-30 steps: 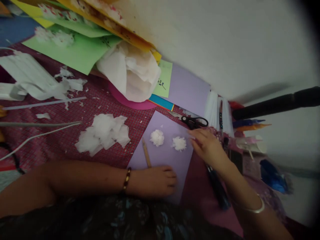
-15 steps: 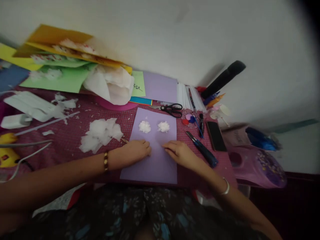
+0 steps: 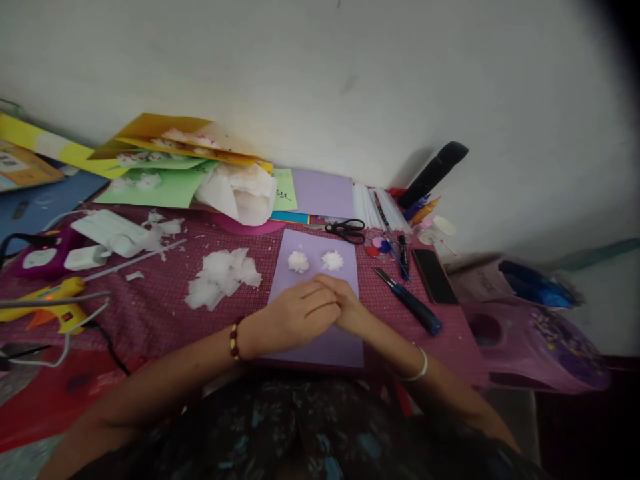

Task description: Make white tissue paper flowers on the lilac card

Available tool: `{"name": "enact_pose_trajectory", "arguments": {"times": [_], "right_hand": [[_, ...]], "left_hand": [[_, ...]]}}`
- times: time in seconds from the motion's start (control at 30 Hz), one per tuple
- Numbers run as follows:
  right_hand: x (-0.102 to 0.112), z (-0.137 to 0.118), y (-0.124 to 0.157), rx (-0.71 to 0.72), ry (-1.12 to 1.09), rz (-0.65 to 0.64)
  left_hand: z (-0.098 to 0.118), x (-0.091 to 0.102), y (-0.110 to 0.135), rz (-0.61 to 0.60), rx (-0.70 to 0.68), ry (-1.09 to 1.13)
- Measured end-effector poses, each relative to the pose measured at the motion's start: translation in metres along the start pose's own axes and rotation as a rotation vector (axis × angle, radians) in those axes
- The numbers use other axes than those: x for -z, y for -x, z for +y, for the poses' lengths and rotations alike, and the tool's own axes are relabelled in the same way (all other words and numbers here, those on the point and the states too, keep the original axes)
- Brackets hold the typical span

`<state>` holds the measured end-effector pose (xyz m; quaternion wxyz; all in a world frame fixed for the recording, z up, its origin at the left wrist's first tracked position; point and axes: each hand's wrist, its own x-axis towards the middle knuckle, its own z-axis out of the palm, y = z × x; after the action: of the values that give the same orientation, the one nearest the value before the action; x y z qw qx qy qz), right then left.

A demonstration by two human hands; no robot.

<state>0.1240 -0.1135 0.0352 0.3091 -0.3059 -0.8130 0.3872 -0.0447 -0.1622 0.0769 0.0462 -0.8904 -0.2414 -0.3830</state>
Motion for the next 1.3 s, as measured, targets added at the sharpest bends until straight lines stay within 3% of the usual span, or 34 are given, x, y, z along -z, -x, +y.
{"name": "enact_pose_trajectory", "arguments": {"times": [0.07,0.13,0.2,0.3,0.47,0.6,0.73,0.9,1.03,1.17,1.3], "right_hand": [[0.008,0.008,-0.018,-0.044,-0.074,0.130],[0.014,0.023,-0.038,-0.112,-0.191,0.299],[0.014,0.039,-0.054,-0.141,-0.281,0.382],[0.004,0.059,-0.063,-0.152,-0.306,0.402],[-0.010,0.076,-0.054,-0.183,-0.110,0.332],[-0.008,0.080,-0.054,-0.151,-0.003,0.270],[-0.007,0.076,-0.057,-0.142,0.110,0.211],[-0.003,0.067,-0.054,-0.188,0.105,0.297],[0.001,0.061,-0.054,-0.160,0.199,0.258],[0.003,0.059,-0.057,-0.150,0.326,0.310],[0.003,0.059,-0.058,-0.118,0.387,0.258]], "left_hand": [[-0.023,-0.009,0.010,0.070,0.083,-0.039],[-0.056,-0.021,0.023,0.136,0.368,-0.063],[-0.089,-0.034,0.037,0.173,0.663,-0.055],[-0.120,-0.049,0.055,0.082,0.826,-0.017],[-0.121,-0.055,0.067,-0.158,0.832,0.021],[-0.117,-0.055,0.064,-0.245,0.792,0.013],[-0.119,-0.055,0.062,-0.265,0.752,0.022],[-0.117,-0.053,0.061,-0.267,0.743,0.011],[-0.115,-0.052,0.062,-0.250,0.775,0.008],[-0.115,-0.053,0.063,-0.224,0.811,0.020],[-0.117,-0.054,0.065,-0.214,0.816,0.033]]}}
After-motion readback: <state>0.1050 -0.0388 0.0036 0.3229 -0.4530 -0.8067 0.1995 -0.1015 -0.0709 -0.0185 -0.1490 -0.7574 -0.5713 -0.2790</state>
